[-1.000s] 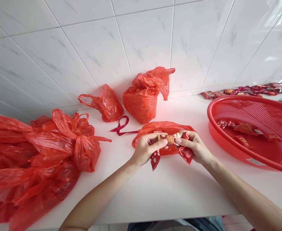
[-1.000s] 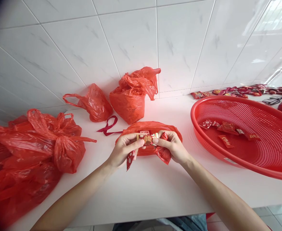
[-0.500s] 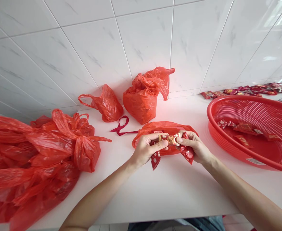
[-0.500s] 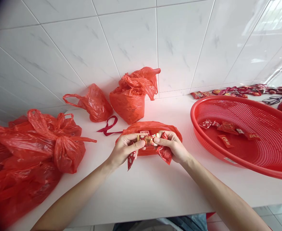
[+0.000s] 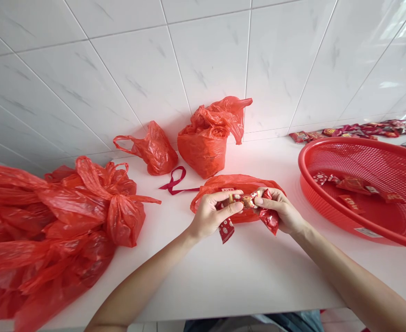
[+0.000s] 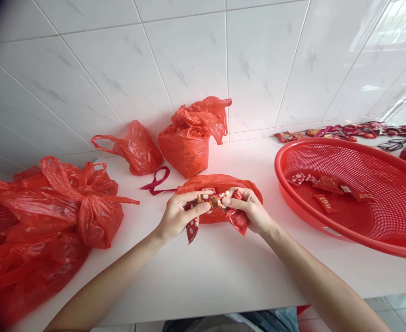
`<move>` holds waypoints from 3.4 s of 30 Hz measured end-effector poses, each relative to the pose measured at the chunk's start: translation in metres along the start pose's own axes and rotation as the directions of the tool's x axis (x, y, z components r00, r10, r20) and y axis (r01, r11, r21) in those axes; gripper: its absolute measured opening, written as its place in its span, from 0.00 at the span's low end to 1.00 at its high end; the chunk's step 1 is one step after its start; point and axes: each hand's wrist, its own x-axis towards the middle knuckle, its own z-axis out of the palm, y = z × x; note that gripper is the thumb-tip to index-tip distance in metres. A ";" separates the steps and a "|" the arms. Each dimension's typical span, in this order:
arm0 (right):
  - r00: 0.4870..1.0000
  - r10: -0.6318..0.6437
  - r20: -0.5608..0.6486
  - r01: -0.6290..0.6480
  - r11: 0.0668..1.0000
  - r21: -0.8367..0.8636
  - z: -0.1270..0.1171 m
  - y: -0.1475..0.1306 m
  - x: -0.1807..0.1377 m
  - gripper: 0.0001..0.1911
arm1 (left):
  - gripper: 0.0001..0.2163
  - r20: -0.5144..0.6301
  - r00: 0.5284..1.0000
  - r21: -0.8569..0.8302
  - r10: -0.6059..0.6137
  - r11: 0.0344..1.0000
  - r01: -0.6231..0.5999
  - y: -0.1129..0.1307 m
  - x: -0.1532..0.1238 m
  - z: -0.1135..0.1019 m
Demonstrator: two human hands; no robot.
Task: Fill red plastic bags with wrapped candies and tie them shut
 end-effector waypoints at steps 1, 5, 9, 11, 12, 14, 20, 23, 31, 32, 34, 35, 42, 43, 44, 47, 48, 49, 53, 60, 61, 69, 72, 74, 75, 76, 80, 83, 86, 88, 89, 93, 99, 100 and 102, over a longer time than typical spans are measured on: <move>1.000 -0.001 0.004 0.001 1.000 0.002 0.000 0.000 0.000 0.17 | 0.19 0.000 1.000 0.006 0.007 1.000 -0.007 -0.001 0.000 0.000; 1.000 0.000 0.009 0.000 1.000 0.014 -0.001 0.000 0.000 0.17 | 0.19 -0.008 1.000 0.021 0.028 0.999 -0.028 -0.001 0.000 0.000; 1.000 0.001 0.011 -0.001 1.000 0.017 -0.002 0.001 0.000 0.16 | 0.20 -0.010 1.000 0.023 0.020 1.000 -0.020 -0.002 0.000 0.000; 1.000 0.003 0.011 -0.003 1.000 0.018 -0.002 0.002 0.001 0.16 | 0.20 -0.008 1.000 0.022 0.018 1.000 -0.018 -0.002 0.000 0.000; 1.000 0.003 0.008 -0.003 1.000 0.017 -0.002 0.001 0.001 0.16 | 0.20 -0.009 1.000 0.023 0.018 1.000 -0.018 -0.002 0.000 0.000; 1.000 0.003 0.003 -0.003 1.000 0.014 -0.001 0.001 0.001 0.16 | 0.20 -0.013 1.000 0.028 0.017 0.999 -0.017 -0.002 0.000 0.000; 1.000 -0.011 0.003 0.010 1.000 0.016 0.000 0.000 0.000 0.16 | 0.20 -0.015 1.000 0.041 0.004 0.999 -0.003 -0.001 0.000 -0.001; 1.000 -0.008 -0.013 0.008 1.000 0.008 0.000 0.001 0.000 0.17 | 0.20 -0.029 1.000 0.035 -0.001 0.999 0.002 0.000 0.000 0.000; 1.000 -0.014 -0.016 0.014 1.000 -0.006 0.000 0.000 0.001 0.18 | 0.19 -0.037 0.999 0.008 -0.011 1.000 0.011 0.001 0.000 0.000; 1.000 -0.014 -0.015 0.014 1.000 -0.004 0.000 0.000 0.000 0.18 | 0.19 -0.035 0.999 0.007 -0.010 1.000 0.010 0.001 0.000 0.000; 1.000 -0.017 -0.018 0.017 1.000 0.000 0.000 0.000 0.000 0.18 | 0.19 -0.032 0.999 0.007 -0.012 1.000 0.012 0.001 0.000 0.000; 1.000 -0.018 -0.022 0.018 1.000 0.001 0.000 0.000 0.000 0.18 | 0.20 -0.031 0.999 0.006 -0.013 1.000 0.014 0.001 -0.001 0.000; 0.998 -0.022 -0.051 0.021 1.000 -0.020 -0.001 0.001 0.000 0.20 | 0.20 -0.023 0.999 -0.007 -0.025 1.000 0.025 0.002 -0.001 -0.002; 0.998 -0.023 -0.054 0.022 0.999 -0.026 -0.001 0.001 0.000 0.21 | 0.19 -0.026 0.999 -0.004 -0.022 1.000 0.022 0.002 -0.001 -0.001; 0.998 -0.024 -0.054 0.022 0.999 -0.031 -0.001 0.001 0.000 0.21 | 0.19 -0.030 0.999 0.000 -0.020 1.000 0.020 0.003 -0.001 -0.001; 0.998 -0.021 -0.055 0.019 0.999 -0.040 -0.001 0.001 0.000 0.21 | 0.19 -0.038 0.999 0.010 -0.025 1.000 0.025 0.003 -0.001 -0.001; 0.998 -0.018 -0.056 0.015 0.999 -0.041 -0.001 0.001 0.000 0.21 | 0.19 -0.040 0.999 0.012 -0.028 1.000 0.028 0.004 -0.001 -0.001; 0.998 -0.013 -0.057 0.011 0.999 -0.041 -0.001 0.001 0.000 0.21 | 0.19 -0.041 0.999 0.015 -0.031 0.999 0.031 0.004 -0.001 -0.001; 0.998 -0.010 -0.062 0.007 0.999 -0.049 0.000 0.001 0.000 0.20 | 0.19 -0.044 0.998 0.021 -0.037 0.999 0.038 0.005 -0.002 -0.001; 0.999 -0.008 -0.031 0.008 1.000 -0.008 0.001 -0.001 0.000 0.18 | 0.19 -0.034 0.999 0.020 -0.039 0.999 0.040 0.005 -0.002 -0.001; 1.000 -0.006 -0.029 0.006 1.000 -0.006 0.001 -0.001 0.000 0.18 | 0.19 -0.032 0.999 0.021 -0.038 0.999 0.039 0.005 -0.002 -0.001; 0.991 -0.051 -0.127 0.039 0.995 -0.092 -0.001 0.003 0.003 0.21 | 0.21 -0.134 0.990 -0.018 -0.045 0.999 0.042 0.001 0.002 -0.001; 0.977 -0.092 -0.193 0.047 0.973 -0.225 -0.005 0.007 0.008 0.23 | 0.19 -0.222 0.973 -0.014 -0.060 0.998 0.058 0.000 0.006 -0.003; 0.962 -0.143 -0.233 0.054 0.935 -0.351 -0.009 0.009 0.011 0.23 | 0.18 -0.250 0.967 -0.005 -0.049 0.999 0.050 -0.001 0.007 -0.004; 0.950 -0.184 -0.251 0.067 0.908 -0.414 -0.010 0.010 0.012 0.24 | 0.18 -0.253 0.967 -0.006 -0.044 0.999 0.044 -0.002 0.008 -0.004; 0.939 -0.226 -0.258 0.083 0.880 -0.468 -0.011 0.010 0.012 0.24 | 0.17 -0.253 0.967 -0.008 -0.042 0.999 0.041 -0.002 0.008 -0.005; 0.958 -0.252 -0.137 0.142 0.832 -0.536 -0.006 0.006 0.007 0.22 | 0.17 -0.267 0.963 -0.024 -0.042 0.999 0.037 -0.007 0.009 -0.003; 0.986 -0.158 0.051 0.161 0.844 -0.511 0.003 0.007 0.000 0.20 | 0.17 -0.288 0.958 0.010 -0.014 1.000 0.017 -0.011 0.009 0.000; 0.978 -0.124 0.169 0.194 0.844 -0.500 0.011 0.014 -0.003 0.17 | 0.17 -0.290 0.957 0.062 0.031 0.998 -0.014 -0.014 0.006 0.005; 0.977 -0.120 0.174 0.192 0.848 -0.494 0.014 0.018 -0.004 0.17 | 0.17 -0.277 0.960 0.082 0.050 0.996 -0.029 -0.014 0.004 0.008; 0.980 -0.114 0.161 0.179 0.853 -0.490 0.014 0.020 -0.004 0.17 | 0.18 -0.267 0.962 0.084 0.052 0.996 -0.030 -0.013 0.003 0.010; 0.990 -0.119 0.076 0.140 0.884 -0.446 0.011 0.018 -0.004 0.20 | 0.19 -0.204 0.979 0.002 0.008 1.000 -0.008 -0.008 0.000 0.012; 0.980 -0.201 -0.009 0.183 0.906 -0.381 0.003 0.011 -0.002 0.20 | 0.19 -0.148 0.981 -0.138 -0.126 0.985 0.106 -0.008 0.003 0.007; 0.978 -0.209 -0.019 0.186 0.907 -0.378 0.001 0.011 -0.002 0.20 | 0.18 -0.140 0.982 -0.152 -0.129 0.983 0.107 -0.008 0.004 0.007; 0.972 -0.230 -0.036 0.200 0.903 -0.380 -0.001 0.011 -0.001 0.20 | 0.16 -0.119 0.988 -0.159 -0.102 0.984 0.083 -0.007 0.004 0.007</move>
